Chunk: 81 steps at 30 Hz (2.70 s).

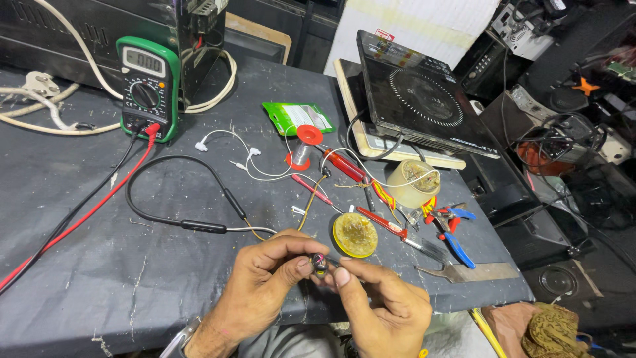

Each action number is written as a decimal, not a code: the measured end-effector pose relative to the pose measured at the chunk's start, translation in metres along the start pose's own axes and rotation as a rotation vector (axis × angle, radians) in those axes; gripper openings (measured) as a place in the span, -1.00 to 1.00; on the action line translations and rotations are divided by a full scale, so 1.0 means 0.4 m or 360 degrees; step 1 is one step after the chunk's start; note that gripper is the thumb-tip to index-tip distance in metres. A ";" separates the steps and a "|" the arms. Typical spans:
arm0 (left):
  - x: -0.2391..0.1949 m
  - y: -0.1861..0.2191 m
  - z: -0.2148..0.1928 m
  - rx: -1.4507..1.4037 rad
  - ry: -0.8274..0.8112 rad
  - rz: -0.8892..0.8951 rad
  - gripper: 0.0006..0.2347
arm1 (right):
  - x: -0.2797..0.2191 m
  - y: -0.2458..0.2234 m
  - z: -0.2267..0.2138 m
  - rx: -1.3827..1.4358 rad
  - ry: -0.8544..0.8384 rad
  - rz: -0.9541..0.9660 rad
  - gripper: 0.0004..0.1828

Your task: The person manipulates a small black electronic component, using pliers to strip and adjust wires. They then handle a white wire, stripping its insulation and twisting the exposed strands.

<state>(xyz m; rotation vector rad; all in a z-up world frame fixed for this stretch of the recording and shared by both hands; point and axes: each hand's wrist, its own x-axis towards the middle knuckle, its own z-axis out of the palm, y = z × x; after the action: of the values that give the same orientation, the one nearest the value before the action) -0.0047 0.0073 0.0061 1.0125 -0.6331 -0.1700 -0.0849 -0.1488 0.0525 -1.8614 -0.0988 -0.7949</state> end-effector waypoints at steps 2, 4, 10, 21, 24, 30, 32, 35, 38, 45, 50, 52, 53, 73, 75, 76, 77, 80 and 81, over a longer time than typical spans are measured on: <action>0.000 0.002 0.001 -0.0020 0.0010 -0.0044 -0.83 | -0.002 0.003 0.003 0.0025 0.0037 -0.0010 -0.84; -0.001 0.003 0.002 -0.0043 0.0015 -0.0063 -0.83 | -0.003 0.004 0.004 0.0033 0.0040 -0.0023 -0.84; -0.004 0.003 0.000 0.0005 -0.0002 -0.0006 -0.82 | -0.003 -0.002 0.004 0.0027 -0.0011 -0.0001 -0.83; -0.004 0.007 -0.003 0.0038 -0.0034 0.0011 -0.81 | -0.005 -0.002 0.006 0.0009 0.0008 -0.0046 -0.86; -0.004 0.007 -0.002 0.0049 -0.0026 -0.0005 -0.82 | -0.006 0.000 0.007 0.0023 0.0014 -0.0049 -0.86; -0.004 0.009 0.000 0.0010 -0.0027 -0.0042 -0.82 | -0.007 0.005 0.009 0.0040 0.0040 -0.0049 -0.86; -0.004 0.011 -0.001 0.0035 -0.0035 -0.0016 -0.82 | -0.007 0.005 0.007 0.0015 0.0039 -0.0072 -0.86; -0.004 0.010 -0.003 0.0034 -0.0042 0.0000 -0.82 | -0.006 0.004 0.008 0.0018 0.0020 -0.0073 -0.85; -0.005 0.008 -0.004 0.0028 -0.0042 0.0002 -0.82 | -0.005 0.001 0.011 0.0030 0.0018 -0.0058 -0.85; -0.003 0.007 -0.003 0.0071 -0.0051 -0.0002 -0.81 | 0.006 -0.017 0.003 -0.0072 -0.0071 -0.0135 -0.84; -0.006 0.019 0.002 0.0097 -0.0007 -0.0072 -0.80 | 0.002 -0.017 0.016 -0.0046 -0.0017 -0.0098 -0.85; -0.006 0.028 0.006 0.0166 0.0004 -0.0046 -0.79 | -0.001 -0.015 0.021 -0.0074 0.0029 -0.0069 -0.85; -0.006 0.033 0.009 0.0230 0.0008 -0.0003 -0.79 | 0.000 -0.014 0.024 -0.0090 0.0055 -0.0048 -0.84; -0.018 0.037 0.016 0.0419 -0.0032 0.0302 -0.82 | 0.007 0.177 -0.006 -0.0367 -0.0152 0.0276 -0.73; -0.023 0.020 0.015 0.0387 -0.0008 0.0298 -0.80 | 0.024 0.261 -0.027 -0.0122 -0.0284 0.0466 -0.68; -0.024 0.017 0.013 0.0353 -0.0019 0.0291 -0.79 | 0.028 0.291 -0.037 -0.0020 -0.0330 0.0570 -0.66; -0.025 0.016 0.011 0.0357 -0.0006 0.0288 -0.78 | 0.042 0.315 -0.043 -0.0062 -0.0380 0.0534 -0.65; -0.026 0.026 0.016 0.0243 -0.0006 0.0209 -0.77 | 0.047 0.309 -0.043 -0.0317 -0.0365 0.0308 -0.66; -0.024 0.033 0.018 0.0147 -0.0007 0.0143 -0.76 | 0.037 0.283 -0.031 -0.0462 -0.0275 0.0141 -0.68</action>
<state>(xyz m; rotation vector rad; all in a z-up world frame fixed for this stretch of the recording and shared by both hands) -0.0185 0.0133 0.0159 1.0704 -0.6942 -0.0646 -0.0320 -0.2131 -0.0268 -2.1921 -0.0097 -0.6101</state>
